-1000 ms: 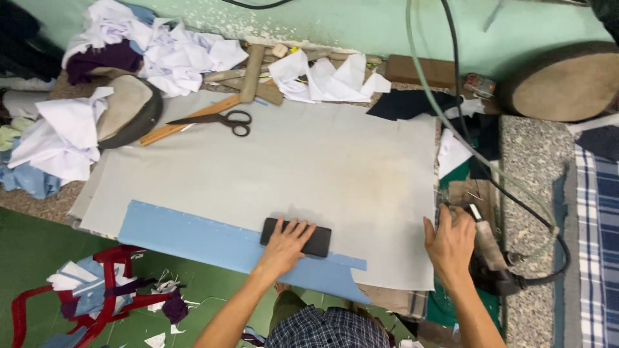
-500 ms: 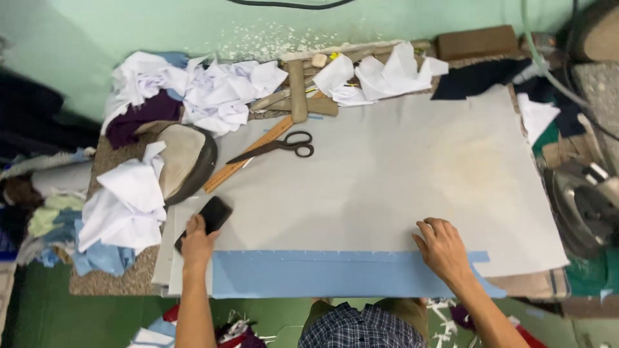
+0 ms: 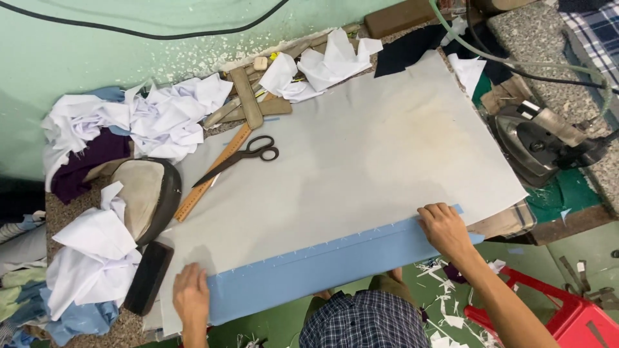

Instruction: The person irons a long strip of light blue patterned fabric on a white work surface using a steam iron and a black pressing block. They smooth the fabric with their hands, press the seam with the iron, and then flip the fabric over to iron the other side.

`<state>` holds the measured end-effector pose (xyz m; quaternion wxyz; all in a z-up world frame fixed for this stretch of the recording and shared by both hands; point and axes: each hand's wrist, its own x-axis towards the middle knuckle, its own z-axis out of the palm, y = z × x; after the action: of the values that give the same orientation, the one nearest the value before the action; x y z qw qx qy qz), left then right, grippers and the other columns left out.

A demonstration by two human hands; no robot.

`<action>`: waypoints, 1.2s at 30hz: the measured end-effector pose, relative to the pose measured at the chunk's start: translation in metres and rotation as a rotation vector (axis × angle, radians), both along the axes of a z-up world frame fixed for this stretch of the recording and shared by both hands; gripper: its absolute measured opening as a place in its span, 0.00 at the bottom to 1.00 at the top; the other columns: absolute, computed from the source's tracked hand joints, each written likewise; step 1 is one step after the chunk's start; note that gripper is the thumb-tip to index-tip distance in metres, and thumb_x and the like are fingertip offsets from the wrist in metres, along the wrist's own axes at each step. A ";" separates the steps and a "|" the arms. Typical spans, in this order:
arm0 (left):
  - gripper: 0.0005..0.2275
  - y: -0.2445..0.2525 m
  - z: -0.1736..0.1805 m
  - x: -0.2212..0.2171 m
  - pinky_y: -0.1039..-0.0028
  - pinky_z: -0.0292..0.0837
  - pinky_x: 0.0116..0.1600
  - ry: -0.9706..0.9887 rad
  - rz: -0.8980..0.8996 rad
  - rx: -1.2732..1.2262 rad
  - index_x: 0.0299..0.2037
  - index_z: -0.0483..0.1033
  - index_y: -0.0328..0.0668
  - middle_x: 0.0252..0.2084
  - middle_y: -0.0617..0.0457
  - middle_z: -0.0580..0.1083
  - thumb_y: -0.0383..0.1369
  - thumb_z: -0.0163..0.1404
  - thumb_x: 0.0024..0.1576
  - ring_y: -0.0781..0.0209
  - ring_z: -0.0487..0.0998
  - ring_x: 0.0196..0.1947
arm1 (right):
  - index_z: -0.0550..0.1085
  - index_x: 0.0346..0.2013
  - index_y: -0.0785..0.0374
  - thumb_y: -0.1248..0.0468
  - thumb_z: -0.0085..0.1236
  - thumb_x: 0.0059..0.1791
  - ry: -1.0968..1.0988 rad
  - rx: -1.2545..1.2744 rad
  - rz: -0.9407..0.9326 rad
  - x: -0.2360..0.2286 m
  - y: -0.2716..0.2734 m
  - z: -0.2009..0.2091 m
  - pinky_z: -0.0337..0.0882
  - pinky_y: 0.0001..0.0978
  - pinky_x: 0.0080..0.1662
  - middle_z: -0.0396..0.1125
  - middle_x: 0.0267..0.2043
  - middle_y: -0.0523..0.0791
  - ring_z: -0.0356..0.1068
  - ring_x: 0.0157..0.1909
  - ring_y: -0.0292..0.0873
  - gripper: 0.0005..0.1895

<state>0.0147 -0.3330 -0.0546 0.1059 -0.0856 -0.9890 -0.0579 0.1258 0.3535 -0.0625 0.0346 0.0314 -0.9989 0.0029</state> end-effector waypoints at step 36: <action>0.10 0.029 0.152 0.063 0.67 0.85 0.42 0.114 -0.197 -0.186 0.47 0.82 0.47 0.35 0.52 0.83 0.34 0.61 0.56 0.61 0.84 0.31 | 0.82 0.41 0.43 0.51 0.57 0.53 -0.723 -0.271 0.092 -0.002 0.056 0.102 0.86 0.12 0.27 0.81 0.34 0.31 0.78 0.22 0.27 0.08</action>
<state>0.0775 -0.3036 0.0977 0.1471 -0.1950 -0.9693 0.0287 0.1241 0.4096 0.0398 -0.3161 0.0685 -0.9347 0.1474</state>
